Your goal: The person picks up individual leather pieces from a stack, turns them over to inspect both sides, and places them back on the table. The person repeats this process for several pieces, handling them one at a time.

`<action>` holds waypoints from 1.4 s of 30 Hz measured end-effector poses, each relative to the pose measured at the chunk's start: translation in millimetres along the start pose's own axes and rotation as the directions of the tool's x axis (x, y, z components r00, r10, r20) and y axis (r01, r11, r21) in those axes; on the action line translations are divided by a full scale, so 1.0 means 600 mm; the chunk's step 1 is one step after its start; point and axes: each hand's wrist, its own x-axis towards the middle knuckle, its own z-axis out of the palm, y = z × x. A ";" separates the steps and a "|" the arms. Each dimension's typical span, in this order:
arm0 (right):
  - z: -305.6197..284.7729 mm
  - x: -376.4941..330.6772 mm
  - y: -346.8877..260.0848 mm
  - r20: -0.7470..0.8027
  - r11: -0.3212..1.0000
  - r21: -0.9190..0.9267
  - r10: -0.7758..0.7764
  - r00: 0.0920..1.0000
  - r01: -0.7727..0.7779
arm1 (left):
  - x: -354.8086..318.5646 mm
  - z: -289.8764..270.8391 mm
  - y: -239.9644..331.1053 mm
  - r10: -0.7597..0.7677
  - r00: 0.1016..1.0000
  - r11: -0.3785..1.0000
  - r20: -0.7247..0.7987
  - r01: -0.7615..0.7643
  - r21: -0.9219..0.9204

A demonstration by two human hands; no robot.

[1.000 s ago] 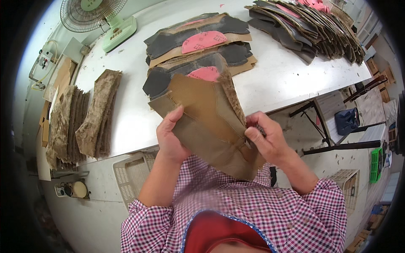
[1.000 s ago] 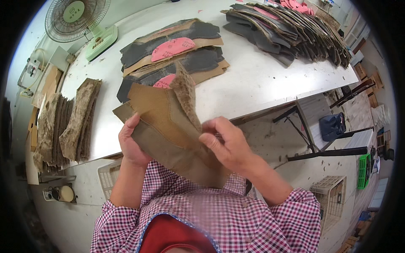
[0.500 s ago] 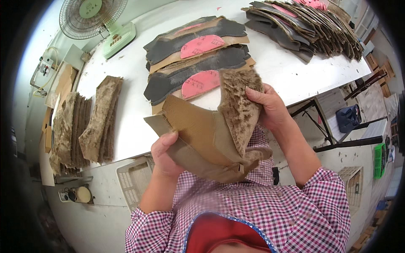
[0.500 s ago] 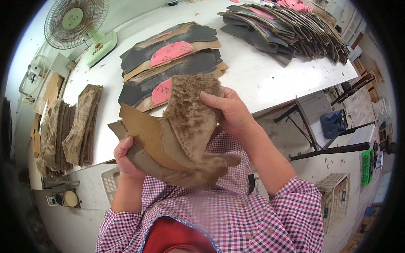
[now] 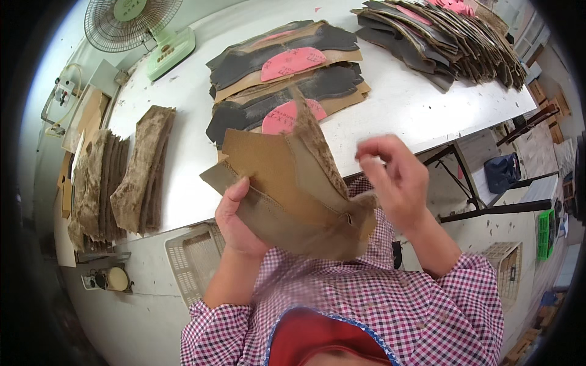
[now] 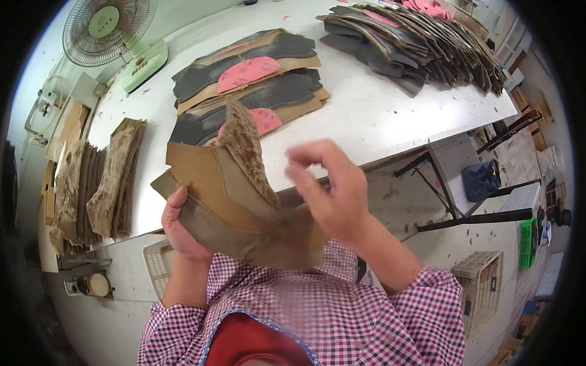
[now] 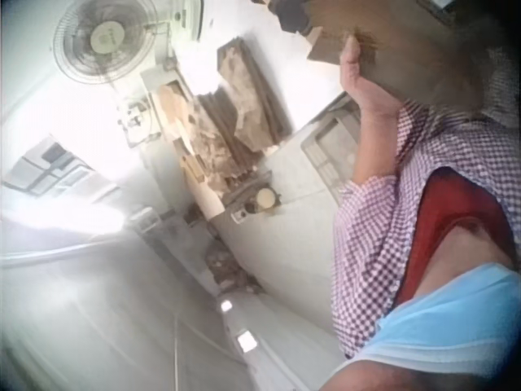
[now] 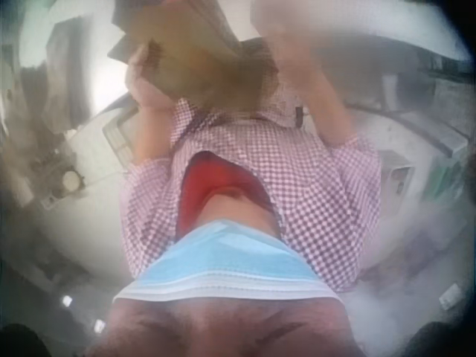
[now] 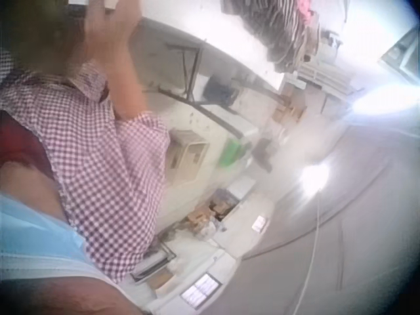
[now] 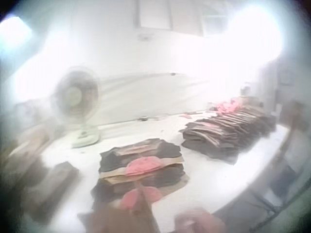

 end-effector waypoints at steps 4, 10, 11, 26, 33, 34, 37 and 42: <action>0.014 -0.016 -0.054 0.130 0.960 -0.198 -0.175 0.976 0.198 | 0.004 0.006 -0.004 0.015 0.994 0.996 0.106 -0.006 -0.085; 0.015 -0.016 -0.073 0.216 0.984 -0.137 -0.081 0.973 0.112 | -0.010 0.004 0.003 0.031 0.987 0.999 0.160 -0.032 0.006; 0.014 -0.018 -0.075 0.230 0.987 -0.132 -0.063 0.971 0.095 | -0.013 0.000 0.005 0.033 0.983 0.998 0.179 -0.041 0.042; 0.018 -0.028 -0.072 0.206 0.996 -0.007 0.089 0.974 -0.089 | -0.017 -0.020 -0.010 -0.062 0.976 0.959 0.210 -0.001 0.284; 0.025 -0.026 -0.067 0.150 0.990 0.052 0.121 0.981 -0.130 | -0.014 -0.019 -0.013 -0.112 0.980 0.951 0.164 0.058 0.305; 0.023 -0.022 -0.069 0.158 0.992 0.039 0.110 0.981 -0.117 | -0.015 -0.023 -0.016 -0.118 0.981 0.948 0.153 0.065 0.312; 0.017 -0.026 -0.064 0.191 0.996 0.038 0.066 0.979 -0.075 | -0.016 -0.029 -0.023 -0.119 0.981 0.929 0.153 0.056 0.366; 0.022 -0.023 -0.063 0.166 0.995 0.043 0.086 0.982 -0.094 | -0.016 -0.033 -0.027 -0.174 0.971 0.963 0.166 0.133 0.236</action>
